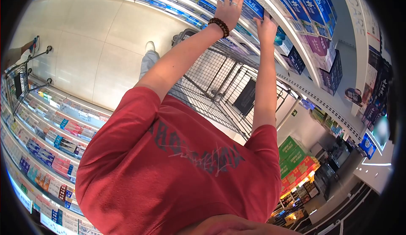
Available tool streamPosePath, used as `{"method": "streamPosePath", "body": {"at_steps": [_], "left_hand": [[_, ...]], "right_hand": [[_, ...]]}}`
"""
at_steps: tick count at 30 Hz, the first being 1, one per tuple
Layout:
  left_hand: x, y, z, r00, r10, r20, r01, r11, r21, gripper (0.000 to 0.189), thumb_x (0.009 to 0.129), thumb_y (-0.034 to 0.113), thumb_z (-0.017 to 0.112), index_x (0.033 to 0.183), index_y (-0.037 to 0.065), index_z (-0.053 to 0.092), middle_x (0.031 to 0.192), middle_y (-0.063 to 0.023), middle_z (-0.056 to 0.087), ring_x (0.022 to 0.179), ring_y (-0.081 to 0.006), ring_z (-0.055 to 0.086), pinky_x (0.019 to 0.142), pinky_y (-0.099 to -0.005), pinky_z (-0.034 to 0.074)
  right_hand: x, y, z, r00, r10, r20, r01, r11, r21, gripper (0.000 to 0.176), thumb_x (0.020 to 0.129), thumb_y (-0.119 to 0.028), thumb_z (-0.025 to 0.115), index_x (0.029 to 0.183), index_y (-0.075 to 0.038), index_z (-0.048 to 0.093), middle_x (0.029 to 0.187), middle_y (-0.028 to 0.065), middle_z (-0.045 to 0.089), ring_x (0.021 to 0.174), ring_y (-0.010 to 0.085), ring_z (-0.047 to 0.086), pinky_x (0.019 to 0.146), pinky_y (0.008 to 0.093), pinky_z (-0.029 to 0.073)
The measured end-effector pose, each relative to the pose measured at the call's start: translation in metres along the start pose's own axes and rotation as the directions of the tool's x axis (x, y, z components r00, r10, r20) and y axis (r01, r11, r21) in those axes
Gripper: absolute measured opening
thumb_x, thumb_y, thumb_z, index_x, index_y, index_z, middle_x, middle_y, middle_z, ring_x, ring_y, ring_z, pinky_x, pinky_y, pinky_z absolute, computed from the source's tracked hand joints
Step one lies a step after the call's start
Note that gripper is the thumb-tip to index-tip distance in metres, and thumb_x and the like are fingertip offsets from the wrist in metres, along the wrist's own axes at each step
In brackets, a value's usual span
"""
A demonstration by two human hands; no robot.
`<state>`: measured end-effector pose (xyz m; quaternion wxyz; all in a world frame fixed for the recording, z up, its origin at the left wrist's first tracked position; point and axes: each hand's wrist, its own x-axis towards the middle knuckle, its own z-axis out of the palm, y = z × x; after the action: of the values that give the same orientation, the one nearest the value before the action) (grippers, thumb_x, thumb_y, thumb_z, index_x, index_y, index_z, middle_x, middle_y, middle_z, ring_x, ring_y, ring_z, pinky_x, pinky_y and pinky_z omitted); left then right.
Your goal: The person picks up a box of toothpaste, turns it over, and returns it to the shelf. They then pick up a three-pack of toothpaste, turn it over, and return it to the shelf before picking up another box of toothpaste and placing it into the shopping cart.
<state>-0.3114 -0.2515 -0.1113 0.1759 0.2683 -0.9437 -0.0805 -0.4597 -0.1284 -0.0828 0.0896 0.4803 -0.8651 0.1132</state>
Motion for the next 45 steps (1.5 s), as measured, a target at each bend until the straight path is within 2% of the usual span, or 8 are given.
{"method": "streamPosePath", "body": {"at_steps": [4,7,10,13,21,28,36,45], "left_hand": [[-0.003,0.0,0.004,0.997,-0.039,-0.074,0.024,0.981,-0.195,0.067,0.087,0.007,0.058,0.148,-0.001,0.033,0.156,-0.0196,0.031,0.126,-0.0372,0.052,0.095,-0.0508,0.048],[-0.014,-0.009,-0.009,0.991,-0.135,-0.002,0.116,0.856,-0.503,0.066,0.081,0.005,0.056,0.143,-0.005,0.036,0.15,-0.0262,0.036,0.106,-0.0381,0.063,0.086,-0.0448,0.054],[-0.039,-0.024,0.013,0.97,-0.23,-0.086,0.148,0.828,-0.541,0.064,0.083,0.011,0.057,0.143,-0.002,0.038,0.116,-0.0256,0.063,0.08,-0.0402,0.067,0.071,-0.0474,0.056],[-0.035,-0.034,0.016,0.913,-0.327,0.243,0.406,0.781,-0.475,0.066,0.085,0.017,0.055,0.146,0.001,0.036,0.074,-0.0188,0.068,0.068,-0.0389,0.066,0.065,-0.0481,0.054],[-0.013,-0.054,0.049,0.882,-0.171,0.438,0.405,0.751,-0.522,0.076,0.086,0.018,0.057,0.151,0.002,0.022,0.088,-0.0186,0.071,0.08,-0.0364,0.068,0.074,-0.0456,0.054],[0.0,-0.071,0.065,0.808,-0.118,0.577,0.49,0.68,-0.546,0.088,0.082,0.015,0.062,0.154,0.002,0.014,0.081,-0.0147,0.072,0.066,-0.0229,0.07,0.068,-0.0348,0.055],[0.022,-0.069,0.062,0.85,-0.17,0.498,0.439,0.752,-0.492,0.063,0.086,0.015,0.056,0.141,-0.01,0.037,0.08,-0.0116,0.074,0.071,-0.022,0.072,0.068,-0.0333,0.055],[0.034,-0.065,0.055,0.916,-0.213,0.341,0.314,0.909,-0.274,0.032,0.092,0.033,0.065,0.082,0.002,0.066,0.064,-0.0102,0.069,0.068,-0.0298,0.071,0.067,-0.0411,0.054]], "right_hand": [[-0.002,-0.001,0.001,0.994,0.089,0.069,-0.094,0.993,0.076,0.062,0.077,-0.029,0.079,0.129,-0.003,0.059,0.116,0.0274,0.062,0.111,0.0455,0.056,0.094,0.0479,0.045],[-0.011,-0.028,-0.019,0.925,-0.098,-0.366,0.038,0.985,-0.169,0.053,0.081,-0.021,0.074,0.128,-0.001,0.059,0.104,0.0227,0.066,0.1,0.0407,0.061,0.088,0.0466,0.048],[-0.041,-0.036,-0.004,0.823,0.156,-0.547,-0.186,0.982,-0.001,0.046,0.084,-0.011,0.067,0.128,0.0,0.059,0.095,0.0175,0.065,0.085,0.0337,0.062,0.078,0.0439,0.05],[-0.07,-0.047,0.022,0.784,0.558,-0.272,-0.393,0.786,0.478,0.051,0.083,-0.003,0.059,0.133,-0.002,0.052,0.089,0.012,0.063,0.071,0.0212,0.061,0.067,0.0345,0.049],[-0.093,-0.036,0.055,0.676,0.735,0.042,-0.501,0.417,0.758,0.067,0.084,-0.003,0.059,0.146,-0.005,0.037,0.089,0.0098,0.066,0.068,0.0183,0.064,0.064,0.0323,0.051],[-0.091,-0.01,0.087,0.718,0.627,0.302,-0.633,0.408,0.658,0.082,0.08,-0.013,0.066,0.152,-0.004,0.026,0.082,0.0134,0.071,0.074,0.027,0.068,0.071,0.0378,0.052],[-0.079,0.004,0.078,0.758,0.627,0.182,-0.629,0.626,0.462,0.055,0.085,-0.025,0.063,0.133,0.0,0.049,0.084,0.0203,0.07,0.082,0.0394,0.067,0.075,0.0482,0.052],[-0.068,0.016,0.076,0.819,0.573,0.042,-0.567,0.795,0.216,0.039,0.095,-0.041,0.058,0.094,-0.002,0.062,0.076,0.0181,0.069,0.075,0.0358,0.069,0.067,0.0467,0.055]]}}
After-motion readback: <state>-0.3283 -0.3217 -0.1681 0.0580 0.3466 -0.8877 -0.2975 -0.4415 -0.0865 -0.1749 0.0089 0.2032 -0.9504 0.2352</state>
